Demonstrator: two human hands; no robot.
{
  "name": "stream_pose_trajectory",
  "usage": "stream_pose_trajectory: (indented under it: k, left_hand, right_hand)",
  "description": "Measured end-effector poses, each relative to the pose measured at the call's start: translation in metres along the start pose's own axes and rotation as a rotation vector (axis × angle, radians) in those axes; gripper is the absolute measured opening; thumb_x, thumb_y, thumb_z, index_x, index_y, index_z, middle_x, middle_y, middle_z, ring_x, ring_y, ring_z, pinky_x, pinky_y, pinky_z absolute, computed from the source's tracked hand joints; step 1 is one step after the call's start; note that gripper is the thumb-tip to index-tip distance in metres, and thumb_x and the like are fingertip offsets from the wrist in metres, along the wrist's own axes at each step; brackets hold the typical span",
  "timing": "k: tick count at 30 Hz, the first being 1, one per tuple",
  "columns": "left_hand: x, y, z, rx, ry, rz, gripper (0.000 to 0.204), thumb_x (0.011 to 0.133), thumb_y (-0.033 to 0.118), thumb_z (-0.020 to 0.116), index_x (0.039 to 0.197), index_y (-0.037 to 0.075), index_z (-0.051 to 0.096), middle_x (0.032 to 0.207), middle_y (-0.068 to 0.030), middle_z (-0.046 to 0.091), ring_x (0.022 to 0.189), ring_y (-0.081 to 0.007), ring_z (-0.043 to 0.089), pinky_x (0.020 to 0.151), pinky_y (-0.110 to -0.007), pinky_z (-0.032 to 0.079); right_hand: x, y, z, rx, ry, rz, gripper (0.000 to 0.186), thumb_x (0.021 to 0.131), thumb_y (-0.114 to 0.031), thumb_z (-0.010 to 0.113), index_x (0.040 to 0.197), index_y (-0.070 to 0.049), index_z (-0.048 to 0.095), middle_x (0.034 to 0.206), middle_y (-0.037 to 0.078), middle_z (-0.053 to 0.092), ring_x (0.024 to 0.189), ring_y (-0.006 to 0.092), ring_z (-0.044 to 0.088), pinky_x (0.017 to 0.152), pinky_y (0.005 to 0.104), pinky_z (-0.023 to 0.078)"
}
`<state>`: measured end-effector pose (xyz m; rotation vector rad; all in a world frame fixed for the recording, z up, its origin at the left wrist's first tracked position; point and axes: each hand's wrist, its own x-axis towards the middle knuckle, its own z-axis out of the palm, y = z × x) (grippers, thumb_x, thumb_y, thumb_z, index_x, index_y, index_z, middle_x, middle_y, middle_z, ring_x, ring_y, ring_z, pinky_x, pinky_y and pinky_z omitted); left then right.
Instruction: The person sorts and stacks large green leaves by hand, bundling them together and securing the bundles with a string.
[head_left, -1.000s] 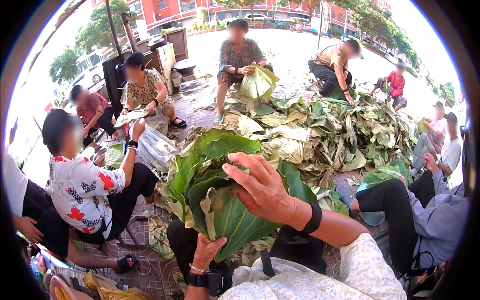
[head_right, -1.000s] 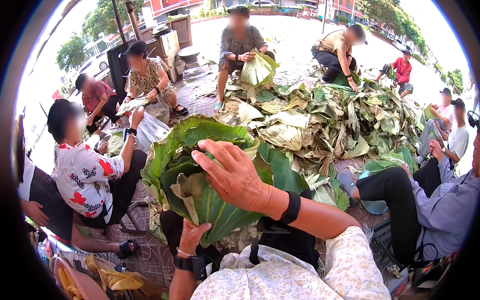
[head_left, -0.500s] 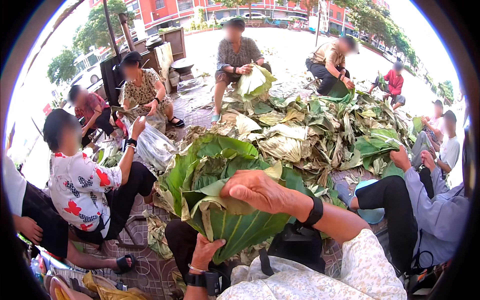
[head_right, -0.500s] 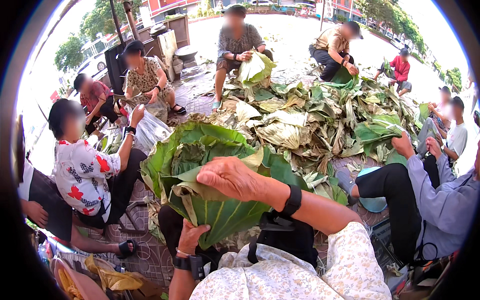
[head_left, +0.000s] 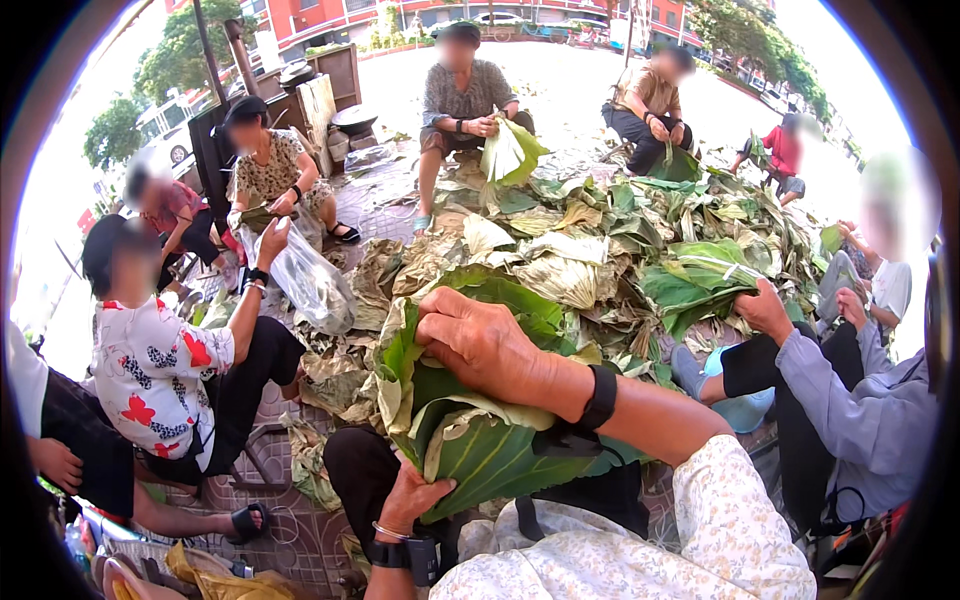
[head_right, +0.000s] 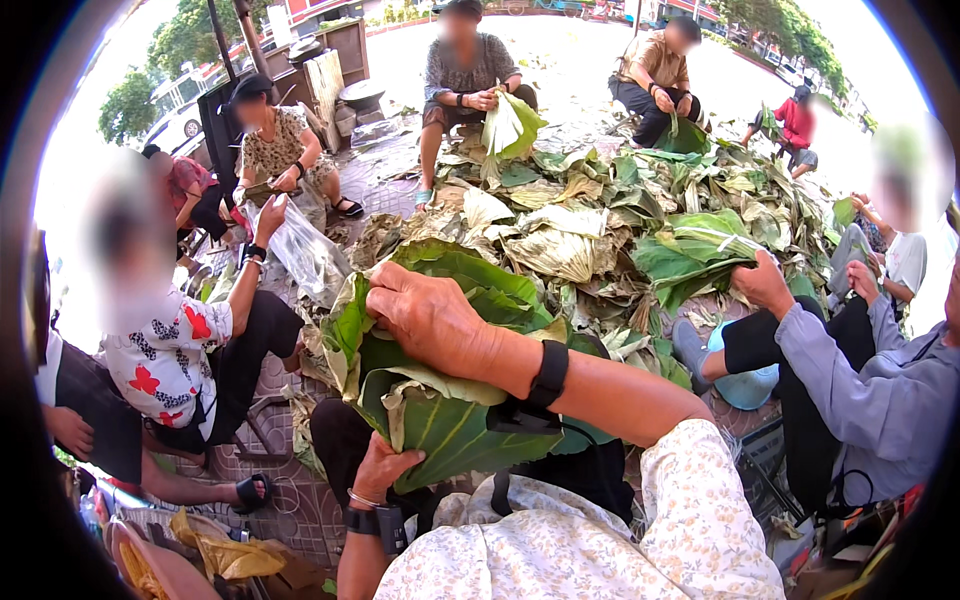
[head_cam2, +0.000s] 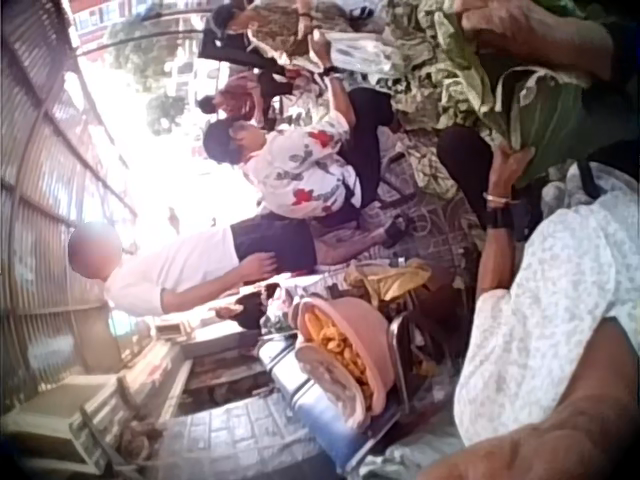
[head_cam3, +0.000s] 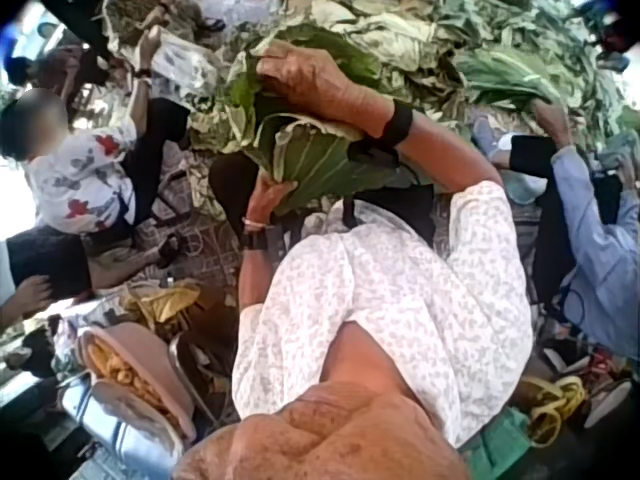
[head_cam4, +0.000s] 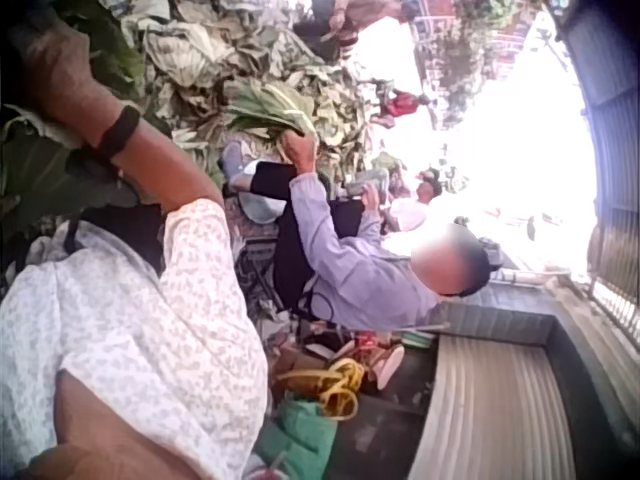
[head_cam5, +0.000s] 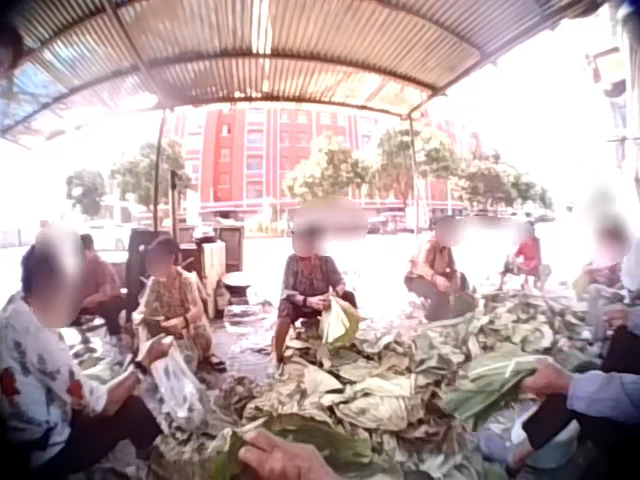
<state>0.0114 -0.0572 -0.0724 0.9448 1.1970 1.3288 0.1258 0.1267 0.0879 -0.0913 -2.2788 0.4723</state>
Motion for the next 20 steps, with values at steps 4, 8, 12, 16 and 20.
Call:
stream_pose_trajectory:
  k: [4, 8, 12, 16, 20]
  left_hand:
    - [0.004, -0.002, -0.001, 0.025, -0.013, -0.028, 0.040, 0.071, -0.007, 0.059, 0.110, -0.002, 0.053, 0.097, -0.0030, 0.060, 0.088, -0.0119, 0.055, 0.077, -0.027, 0.045]
    - [0.001, 0.011, 0.006, -0.038, 0.075, -0.073, 0.040, 0.068, -0.007, 0.058, 0.106, 0.000, 0.054, 0.099, -0.0065, 0.060, 0.087, -0.0142, 0.057, 0.076, -0.029, 0.046]
    - [-0.008, 0.006, 0.012, -0.212, 0.339, -0.044, 0.046, 0.064, -0.006, 0.055, 0.108, 0.002, 0.048, 0.096, -0.0080, 0.059, 0.084, -0.0205, 0.058, 0.078, -0.032, 0.047]
    - [-0.002, -0.001, 0.002, -0.372, 0.392, 0.007, 0.050, 0.066, -0.004, 0.052, 0.115, 0.001, 0.045, 0.104, -0.0113, 0.056, 0.091, -0.0230, 0.057, 0.082, -0.035, 0.048]
    - [0.008, -0.001, 0.000, -0.525, 0.435, 0.044, 0.058, 0.067, -0.003, 0.052, 0.123, 0.003, 0.040, 0.112, -0.0143, 0.052, 0.100, -0.0261, 0.055, 0.086, -0.038, 0.046]
  right_hand:
    - [0.004, 0.005, 0.002, 0.108, 0.070, -0.036, 0.017, 0.070, 0.001, 0.061, 0.081, -0.003, 0.049, 0.081, 0.010, 0.051, 0.075, 0.0306, 0.055, 0.063, 0.0340, 0.046]
    - [0.008, -0.001, 0.004, 0.318, 0.081, 0.062, 0.019, 0.073, 0.000, 0.060, 0.089, -0.002, 0.049, 0.086, 0.012, 0.053, 0.080, 0.0311, 0.055, 0.068, 0.0348, 0.045]
    - [-0.003, -0.005, 0.006, 0.385, 0.131, 0.078, 0.026, 0.070, -0.005, 0.063, 0.092, -0.001, 0.050, 0.086, 0.015, 0.053, 0.085, 0.0354, 0.052, 0.074, 0.0398, 0.042]
    - [-0.044, -0.003, 0.002, 0.195, 0.127, 0.165, 0.026, 0.070, -0.003, 0.065, 0.093, -0.003, 0.053, 0.094, 0.011, 0.056, 0.089, 0.0307, 0.053, 0.076, 0.0379, 0.043]
    - [-0.101, 0.006, 0.014, 0.197, -0.023, 0.366, 0.027, 0.070, -0.005, 0.065, 0.095, -0.004, 0.053, 0.094, 0.011, 0.057, 0.091, 0.0299, 0.054, 0.077, 0.0374, 0.043]
